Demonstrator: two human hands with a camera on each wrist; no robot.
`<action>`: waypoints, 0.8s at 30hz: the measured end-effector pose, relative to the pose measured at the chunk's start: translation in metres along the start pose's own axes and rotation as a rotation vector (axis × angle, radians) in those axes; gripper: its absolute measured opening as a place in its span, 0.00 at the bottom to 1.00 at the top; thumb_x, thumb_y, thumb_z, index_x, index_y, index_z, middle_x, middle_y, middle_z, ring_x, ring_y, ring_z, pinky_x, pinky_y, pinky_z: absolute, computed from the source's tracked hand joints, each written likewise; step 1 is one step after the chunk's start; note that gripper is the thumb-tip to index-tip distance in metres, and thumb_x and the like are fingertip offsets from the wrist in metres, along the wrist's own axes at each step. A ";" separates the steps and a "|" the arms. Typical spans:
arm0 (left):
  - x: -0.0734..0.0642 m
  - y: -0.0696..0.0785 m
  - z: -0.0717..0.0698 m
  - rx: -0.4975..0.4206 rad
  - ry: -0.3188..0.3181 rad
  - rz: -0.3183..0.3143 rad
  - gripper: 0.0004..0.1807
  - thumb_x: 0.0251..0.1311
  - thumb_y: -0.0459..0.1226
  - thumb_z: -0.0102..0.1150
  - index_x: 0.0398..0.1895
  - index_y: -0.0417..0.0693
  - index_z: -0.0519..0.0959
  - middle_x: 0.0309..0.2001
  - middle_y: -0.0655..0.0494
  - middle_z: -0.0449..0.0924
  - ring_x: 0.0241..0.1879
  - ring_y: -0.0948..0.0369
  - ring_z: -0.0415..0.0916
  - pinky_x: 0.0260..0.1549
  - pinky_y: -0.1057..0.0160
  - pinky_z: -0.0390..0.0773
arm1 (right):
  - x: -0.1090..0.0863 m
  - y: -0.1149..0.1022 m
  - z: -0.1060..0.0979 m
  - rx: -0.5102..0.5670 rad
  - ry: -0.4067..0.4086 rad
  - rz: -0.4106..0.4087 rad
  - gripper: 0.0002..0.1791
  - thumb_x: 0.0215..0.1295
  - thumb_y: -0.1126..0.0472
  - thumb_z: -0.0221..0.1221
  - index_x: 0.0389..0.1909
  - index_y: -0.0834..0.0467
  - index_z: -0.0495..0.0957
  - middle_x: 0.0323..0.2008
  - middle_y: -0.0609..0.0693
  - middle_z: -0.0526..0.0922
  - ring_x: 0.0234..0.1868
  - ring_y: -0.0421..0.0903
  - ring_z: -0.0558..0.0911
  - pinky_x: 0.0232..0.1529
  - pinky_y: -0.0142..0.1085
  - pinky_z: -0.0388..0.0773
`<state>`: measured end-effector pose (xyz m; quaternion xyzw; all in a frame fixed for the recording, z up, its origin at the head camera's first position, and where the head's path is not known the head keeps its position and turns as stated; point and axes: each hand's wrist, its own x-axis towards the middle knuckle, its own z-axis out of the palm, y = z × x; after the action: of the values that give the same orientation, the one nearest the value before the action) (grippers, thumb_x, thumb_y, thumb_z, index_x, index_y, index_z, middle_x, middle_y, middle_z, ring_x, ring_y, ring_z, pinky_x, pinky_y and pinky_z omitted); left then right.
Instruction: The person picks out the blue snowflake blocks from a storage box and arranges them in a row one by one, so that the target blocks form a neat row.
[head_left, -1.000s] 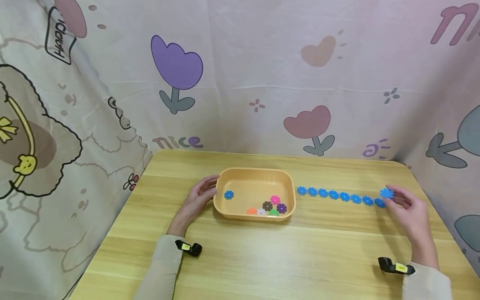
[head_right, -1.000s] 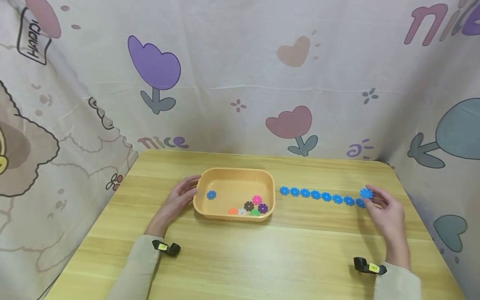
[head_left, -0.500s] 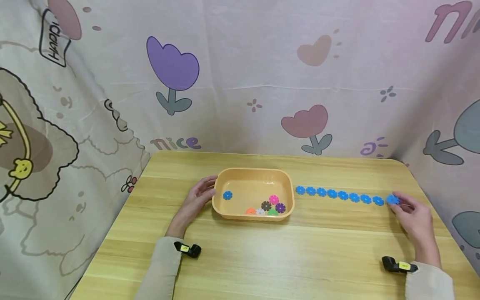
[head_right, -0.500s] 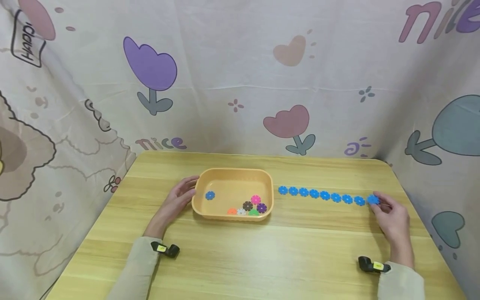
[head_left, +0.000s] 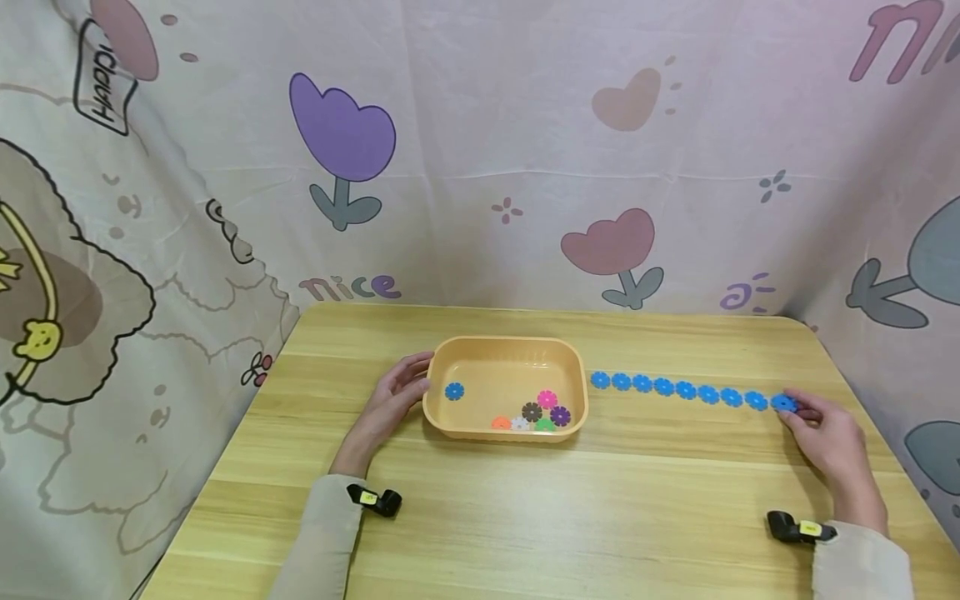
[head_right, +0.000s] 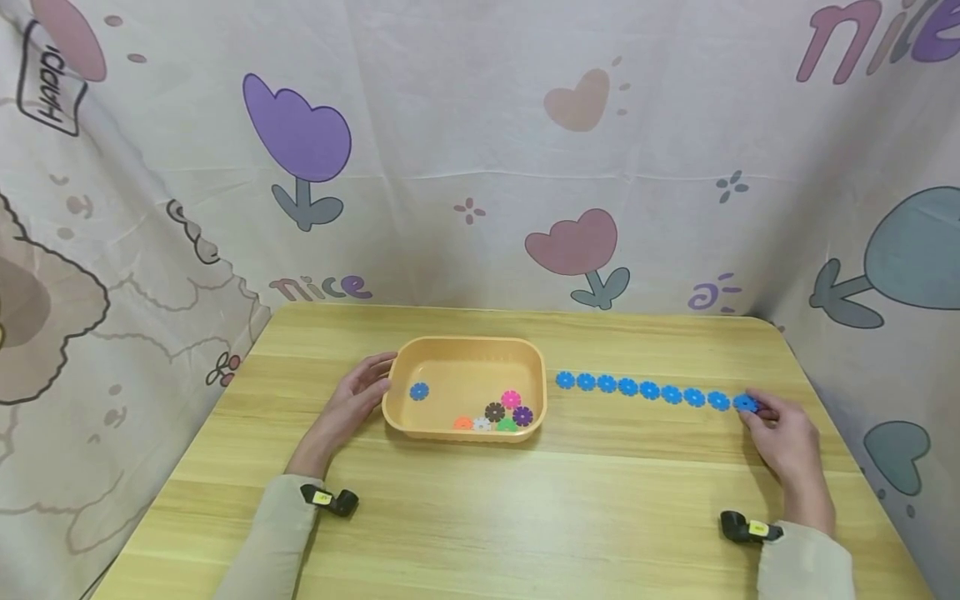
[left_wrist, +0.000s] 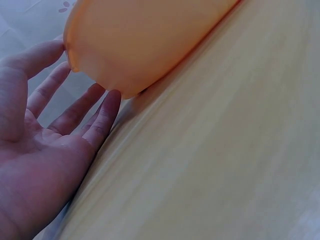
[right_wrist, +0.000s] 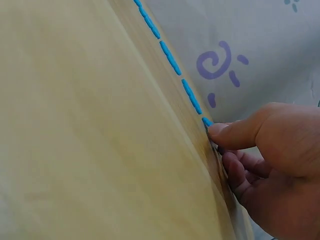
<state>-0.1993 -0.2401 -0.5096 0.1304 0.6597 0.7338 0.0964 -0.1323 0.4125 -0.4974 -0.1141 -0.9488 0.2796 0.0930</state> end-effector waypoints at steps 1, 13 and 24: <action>0.000 0.000 0.000 -0.002 0.000 0.000 0.27 0.75 0.34 0.56 0.75 0.45 0.66 0.73 0.41 0.65 0.69 0.50 0.69 0.59 0.59 0.79 | 0.000 0.000 0.000 -0.005 -0.006 -0.006 0.23 0.75 0.62 0.59 0.63 0.73 0.75 0.47 0.72 0.81 0.38 0.43 0.77 0.35 0.36 0.67; 0.000 0.001 -0.001 0.001 -0.010 0.016 0.28 0.75 0.33 0.55 0.75 0.43 0.65 0.73 0.40 0.65 0.69 0.50 0.69 0.59 0.59 0.79 | 0.002 0.000 0.001 0.021 -0.044 -0.009 0.23 0.76 0.63 0.57 0.64 0.75 0.72 0.50 0.74 0.77 0.47 0.65 0.76 0.39 0.45 0.70; -0.001 0.003 0.001 0.030 0.012 -0.004 0.28 0.74 0.36 0.58 0.74 0.47 0.67 0.73 0.44 0.67 0.68 0.51 0.71 0.60 0.58 0.79 | -0.002 -0.003 -0.003 0.063 -0.044 0.035 0.25 0.77 0.60 0.55 0.66 0.74 0.70 0.55 0.76 0.75 0.52 0.70 0.75 0.46 0.57 0.71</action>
<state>-0.1974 -0.2398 -0.5066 0.1263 0.6713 0.7245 0.0922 -0.1302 0.4111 -0.4933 -0.1217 -0.9391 0.3135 0.0708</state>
